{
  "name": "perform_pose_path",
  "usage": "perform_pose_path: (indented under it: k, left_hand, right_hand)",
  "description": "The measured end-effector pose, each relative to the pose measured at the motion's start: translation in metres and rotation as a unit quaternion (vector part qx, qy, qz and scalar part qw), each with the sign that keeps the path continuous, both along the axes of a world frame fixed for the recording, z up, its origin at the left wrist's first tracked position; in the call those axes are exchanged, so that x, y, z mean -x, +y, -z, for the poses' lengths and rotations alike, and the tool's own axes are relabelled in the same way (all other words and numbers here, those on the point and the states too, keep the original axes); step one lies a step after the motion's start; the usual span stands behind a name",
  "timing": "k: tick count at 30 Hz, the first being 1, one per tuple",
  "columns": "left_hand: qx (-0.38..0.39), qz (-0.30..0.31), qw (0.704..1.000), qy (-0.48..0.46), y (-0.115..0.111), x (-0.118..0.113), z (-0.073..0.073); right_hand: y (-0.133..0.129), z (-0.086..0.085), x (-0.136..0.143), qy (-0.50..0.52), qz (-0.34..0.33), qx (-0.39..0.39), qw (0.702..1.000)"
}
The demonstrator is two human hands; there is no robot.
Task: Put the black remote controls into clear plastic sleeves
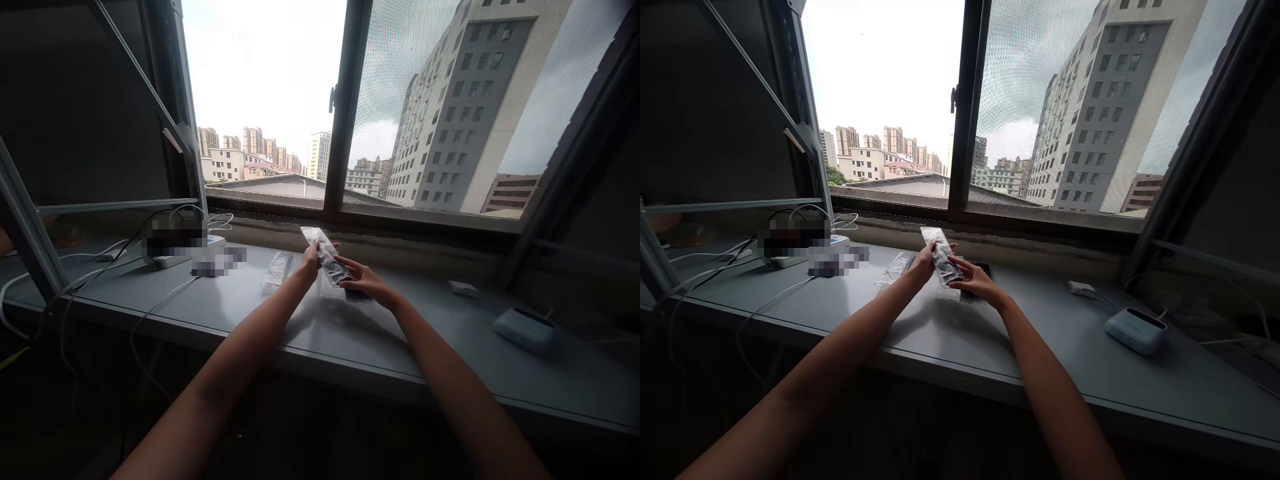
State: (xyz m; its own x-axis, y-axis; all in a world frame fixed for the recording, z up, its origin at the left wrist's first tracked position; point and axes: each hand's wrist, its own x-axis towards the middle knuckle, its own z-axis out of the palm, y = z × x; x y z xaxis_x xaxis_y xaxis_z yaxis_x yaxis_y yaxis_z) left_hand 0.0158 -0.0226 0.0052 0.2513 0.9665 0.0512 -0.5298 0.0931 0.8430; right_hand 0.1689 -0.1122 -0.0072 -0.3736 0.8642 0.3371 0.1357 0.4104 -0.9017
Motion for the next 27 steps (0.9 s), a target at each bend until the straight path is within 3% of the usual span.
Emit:
perform_pose_path:
  k: [4, 14, 20, 23, 27]
  left_hand:
    - [0.037, 0.010, 0.999, -0.020, 0.004, 0.001, 0.000]
    - [-0.021, 0.088, 0.995, 0.031, 0.006, 0.001, -0.002]
    - [-0.065, 0.101, 0.991, 0.061, 0.006, -0.007, 0.003]
    - [-0.038, 0.072, 0.996, 0.024, 0.010, -0.007, 0.004]
    - [0.015, -0.015, 0.998, -0.061, 0.023, 0.002, 0.008]
  right_hand:
    - [0.001, 0.003, 0.001, -0.009, -0.021, 0.021, 1.000]
    - [0.015, 0.011, -0.005, 0.002, 0.077, -0.055, 0.996]
    - [0.015, 0.011, -0.004, 0.003, 0.065, -0.068, 0.996]
    - [0.009, 0.006, -0.003, 0.000, 0.060, -0.050, 0.997]
    - [0.003, 0.004, 0.003, -0.017, 0.027, -0.029, 0.999]
